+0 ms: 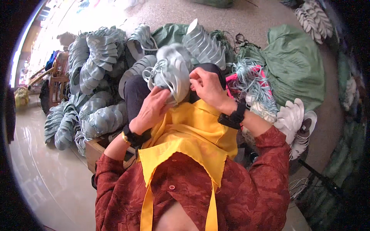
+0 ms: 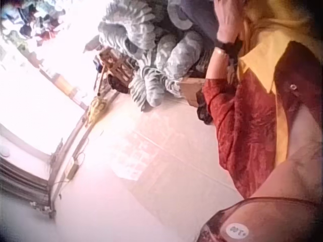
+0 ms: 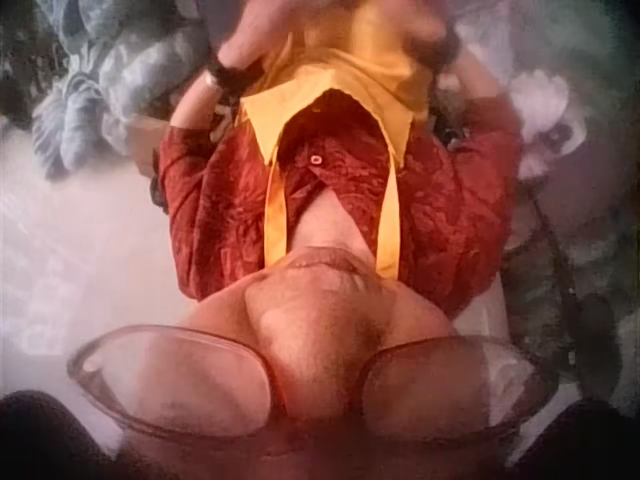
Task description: The person laces a light-colored sneaker by threading the laces through the eyelets and tying a knot. They then place the finished shoe into a stack of similar shoes and pick up another shoe to begin the process again.
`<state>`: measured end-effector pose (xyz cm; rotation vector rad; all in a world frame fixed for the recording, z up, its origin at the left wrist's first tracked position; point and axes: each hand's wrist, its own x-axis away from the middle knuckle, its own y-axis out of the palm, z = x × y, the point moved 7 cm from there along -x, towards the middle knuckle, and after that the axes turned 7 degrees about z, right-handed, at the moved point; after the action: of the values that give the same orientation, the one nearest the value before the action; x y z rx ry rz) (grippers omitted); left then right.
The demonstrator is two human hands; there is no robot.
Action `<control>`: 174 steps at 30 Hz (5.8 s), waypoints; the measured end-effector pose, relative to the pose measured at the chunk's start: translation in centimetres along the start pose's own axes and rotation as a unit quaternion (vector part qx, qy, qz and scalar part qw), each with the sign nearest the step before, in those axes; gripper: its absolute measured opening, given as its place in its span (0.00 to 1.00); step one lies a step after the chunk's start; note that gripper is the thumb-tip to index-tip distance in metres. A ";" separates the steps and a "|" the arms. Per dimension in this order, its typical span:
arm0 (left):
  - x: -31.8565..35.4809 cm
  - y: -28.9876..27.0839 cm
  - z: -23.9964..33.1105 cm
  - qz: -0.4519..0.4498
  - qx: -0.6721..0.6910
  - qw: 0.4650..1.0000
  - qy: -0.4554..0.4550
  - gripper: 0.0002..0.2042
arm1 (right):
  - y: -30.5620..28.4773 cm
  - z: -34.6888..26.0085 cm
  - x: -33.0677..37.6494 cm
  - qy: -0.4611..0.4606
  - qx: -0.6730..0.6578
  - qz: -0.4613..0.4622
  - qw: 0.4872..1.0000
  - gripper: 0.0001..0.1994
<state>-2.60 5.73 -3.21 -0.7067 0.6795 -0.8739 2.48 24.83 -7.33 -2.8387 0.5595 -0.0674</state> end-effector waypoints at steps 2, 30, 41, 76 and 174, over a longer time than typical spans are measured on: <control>0.1 -1.8 -0.6 0.093 0.077 0.989 -0.088 0.20 | -0.1 -0.2 -0.3 0.036 -0.028 0.001 0.999 0.06; -14.6 -5.8 -11.5 0.145 0.330 0.914 -0.187 0.20 | -2.2 -3.3 -22.1 -0.120 0.012 -0.105 0.987 0.28; -3.0 -3.2 -26.6 0.118 0.262 0.875 -0.390 0.08 | 3.5 10.6 -36.5 -0.250 0.388 -0.083 0.884 0.30; 9.8 4.5 -42.7 0.181 0.076 0.755 -0.625 0.30 | 10.9 27.8 -38.1 -0.154 0.515 -0.271 0.799 0.27; 8.8 2.8 -2.8 0.117 0.387 0.831 -0.382 0.10 | 4.6 -11.2 8.8 -0.410 0.330 -0.155 0.836 0.21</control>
<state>0.64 -1.17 -9.07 -0.1712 -0.3219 -0.4911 7.89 14.77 2.31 -1.9641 -0.1184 0.7197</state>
